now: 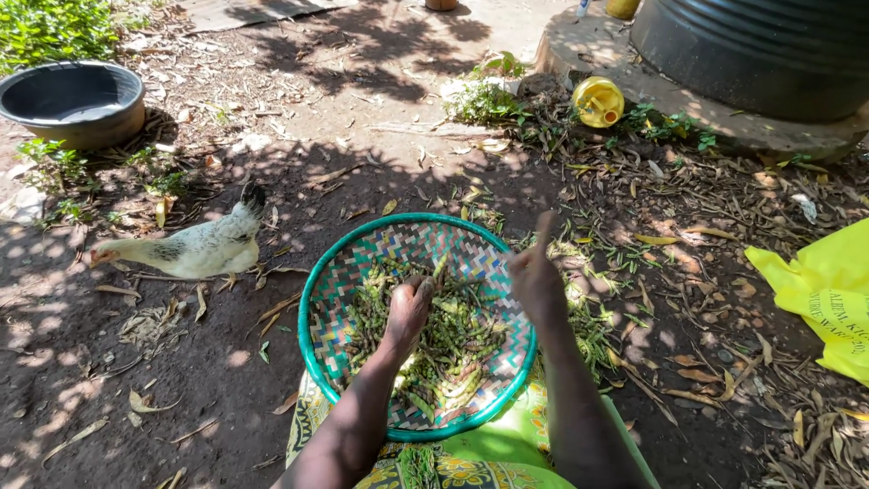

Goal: Cleaning and sorting green beans by hand in a woven basket outdoors.

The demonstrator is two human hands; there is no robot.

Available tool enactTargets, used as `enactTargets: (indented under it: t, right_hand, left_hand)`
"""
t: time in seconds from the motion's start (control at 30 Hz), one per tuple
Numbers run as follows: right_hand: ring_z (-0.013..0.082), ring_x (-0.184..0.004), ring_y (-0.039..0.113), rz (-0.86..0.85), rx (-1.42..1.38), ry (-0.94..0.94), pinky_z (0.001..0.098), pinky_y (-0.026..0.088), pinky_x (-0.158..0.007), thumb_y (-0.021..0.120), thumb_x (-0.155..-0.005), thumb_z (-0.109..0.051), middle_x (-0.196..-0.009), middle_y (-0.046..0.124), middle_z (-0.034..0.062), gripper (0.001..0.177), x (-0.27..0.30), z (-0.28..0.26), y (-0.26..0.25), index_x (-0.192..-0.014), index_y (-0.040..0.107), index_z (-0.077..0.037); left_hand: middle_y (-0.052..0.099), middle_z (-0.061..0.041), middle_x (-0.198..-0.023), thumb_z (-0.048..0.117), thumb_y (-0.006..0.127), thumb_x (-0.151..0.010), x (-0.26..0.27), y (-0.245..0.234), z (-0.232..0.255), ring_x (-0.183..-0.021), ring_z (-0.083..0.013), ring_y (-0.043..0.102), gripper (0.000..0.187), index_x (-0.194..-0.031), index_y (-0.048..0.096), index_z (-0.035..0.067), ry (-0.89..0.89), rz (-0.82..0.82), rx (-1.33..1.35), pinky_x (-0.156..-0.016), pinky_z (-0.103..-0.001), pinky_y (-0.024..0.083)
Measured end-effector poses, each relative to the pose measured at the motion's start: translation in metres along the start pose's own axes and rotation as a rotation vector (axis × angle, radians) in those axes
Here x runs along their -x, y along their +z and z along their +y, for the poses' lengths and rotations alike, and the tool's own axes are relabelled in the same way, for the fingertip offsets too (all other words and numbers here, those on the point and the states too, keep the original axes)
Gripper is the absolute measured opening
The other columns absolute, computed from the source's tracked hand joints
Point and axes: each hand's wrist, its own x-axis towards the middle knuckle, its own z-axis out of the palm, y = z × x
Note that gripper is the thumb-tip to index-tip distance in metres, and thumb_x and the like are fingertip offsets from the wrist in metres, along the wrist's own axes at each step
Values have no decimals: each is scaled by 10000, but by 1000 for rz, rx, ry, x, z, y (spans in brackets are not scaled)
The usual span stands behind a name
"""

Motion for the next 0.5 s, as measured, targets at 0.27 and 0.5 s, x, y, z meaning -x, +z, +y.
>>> enactTargets:
  t: [0.27, 0.5]
  right_hand:
    - [189, -757, 676, 214, -210, 209, 349, 587, -594, 648, -1028, -352, -1081, 676, 180, 708, -6, 16, -38, -1570, 274, -90]
    - [102, -898, 692, -342, -565, -209, 243, 517, -752, 525, -858, 88, -1011, 752, 9, 349, 14, 28, 78, -1118, 691, -76]
  left_hand:
    - [487, 82, -724, 304, 599, -1034, 8, 5, -2, -650, -48, 383, 314, -988, 710, 13, 120, -57, -50, -552, -256, 304]
    - [509, 38, -708, 178, 595, -1031, 12, 13, 10, -647, -70, 395, 231, -932, 705, -1, 134, -17, -249, -544, -272, 328]
